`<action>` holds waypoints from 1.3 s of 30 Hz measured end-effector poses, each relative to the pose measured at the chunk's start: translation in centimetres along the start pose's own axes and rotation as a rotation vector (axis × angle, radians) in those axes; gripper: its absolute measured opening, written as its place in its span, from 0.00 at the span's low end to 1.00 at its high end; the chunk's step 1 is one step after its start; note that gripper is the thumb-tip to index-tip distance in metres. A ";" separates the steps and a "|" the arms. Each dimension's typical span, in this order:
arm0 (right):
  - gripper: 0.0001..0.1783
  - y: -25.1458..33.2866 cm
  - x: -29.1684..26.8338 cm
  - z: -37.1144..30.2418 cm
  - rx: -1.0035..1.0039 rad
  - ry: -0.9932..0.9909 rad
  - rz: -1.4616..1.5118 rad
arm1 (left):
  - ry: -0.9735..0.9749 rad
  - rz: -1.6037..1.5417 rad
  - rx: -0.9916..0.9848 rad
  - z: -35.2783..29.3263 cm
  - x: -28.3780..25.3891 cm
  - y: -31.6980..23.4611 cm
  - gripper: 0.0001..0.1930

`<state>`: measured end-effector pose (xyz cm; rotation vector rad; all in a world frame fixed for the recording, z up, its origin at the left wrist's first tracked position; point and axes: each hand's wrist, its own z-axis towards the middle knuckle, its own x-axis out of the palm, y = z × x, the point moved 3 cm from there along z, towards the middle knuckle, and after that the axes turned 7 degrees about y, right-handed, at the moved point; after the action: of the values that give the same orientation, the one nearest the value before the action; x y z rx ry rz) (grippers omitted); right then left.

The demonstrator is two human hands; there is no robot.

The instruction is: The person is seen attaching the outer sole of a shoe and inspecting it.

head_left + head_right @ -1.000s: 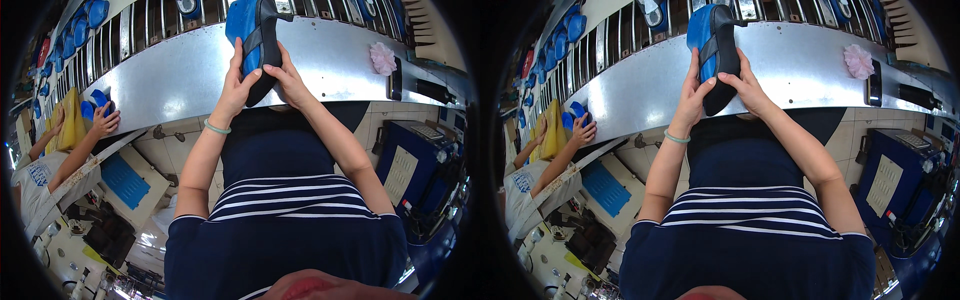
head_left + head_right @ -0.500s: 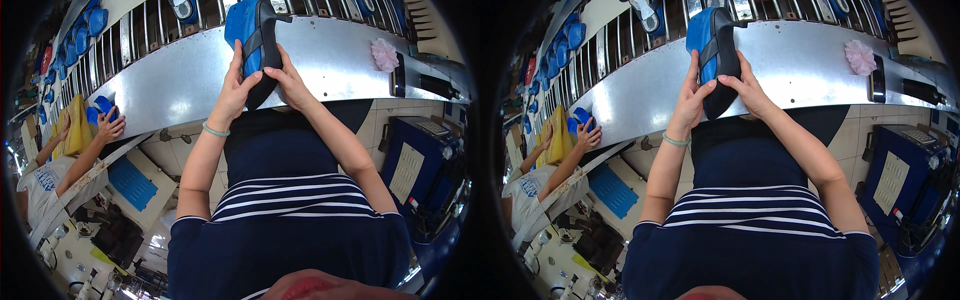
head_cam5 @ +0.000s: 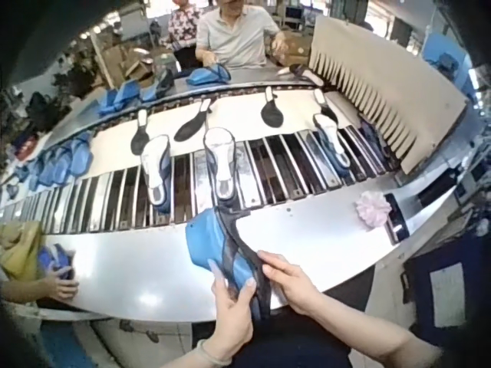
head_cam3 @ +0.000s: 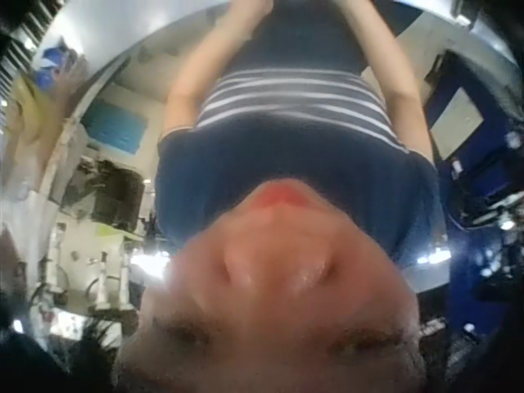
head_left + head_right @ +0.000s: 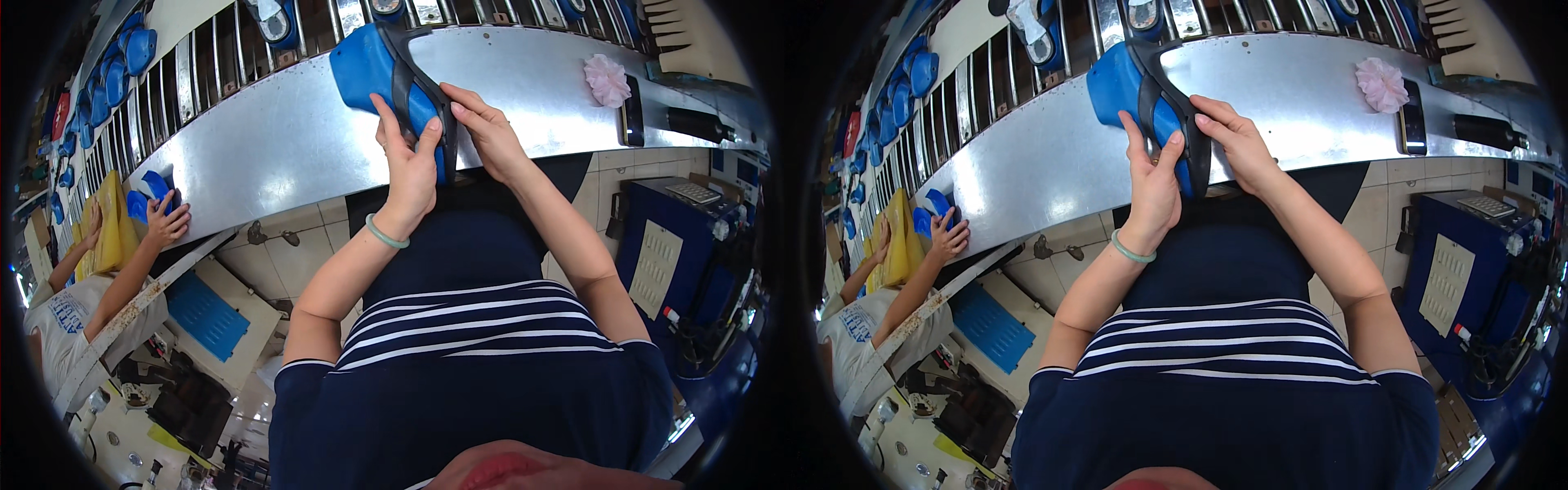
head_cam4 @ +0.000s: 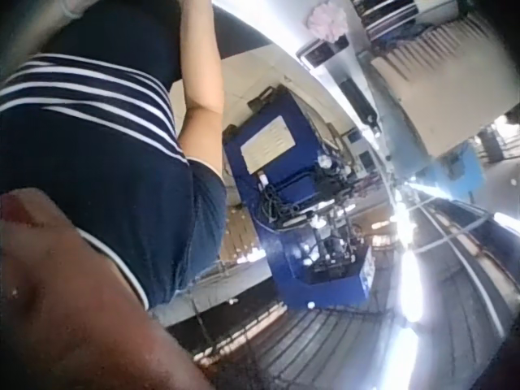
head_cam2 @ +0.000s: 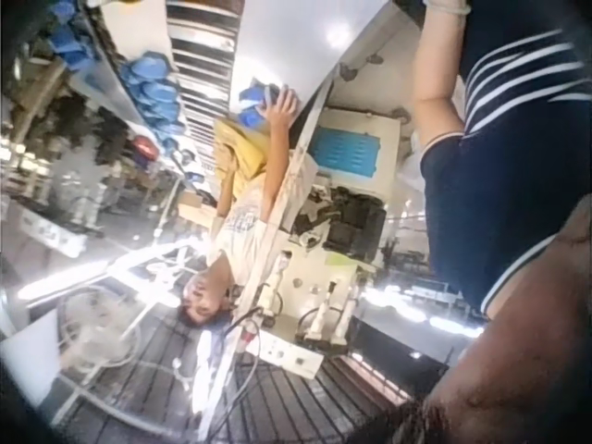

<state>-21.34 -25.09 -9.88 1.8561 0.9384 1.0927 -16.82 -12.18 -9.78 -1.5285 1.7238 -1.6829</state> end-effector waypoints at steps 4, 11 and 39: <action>0.22 1.0 0.5 0.5 0.086 0.014 0.191 | 0.013 0.055 -0.064 -0.4 0.8 0.2 0.52; 0.24 2.6 -0.3 1.4 0.228 0.092 -0.001 | 0.063 -0.013 -0.103 -0.2 0.9 -0.5 0.55; 0.26 3.5 -0.3 2.0 0.301 0.129 -0.308 | -0.097 0.128 -0.028 1.6 1.0 -0.4 0.53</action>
<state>-18.87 -27.40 -7.55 1.8090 1.4776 0.9275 -15.75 -13.72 -9.40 -1.4535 1.7619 -1.5032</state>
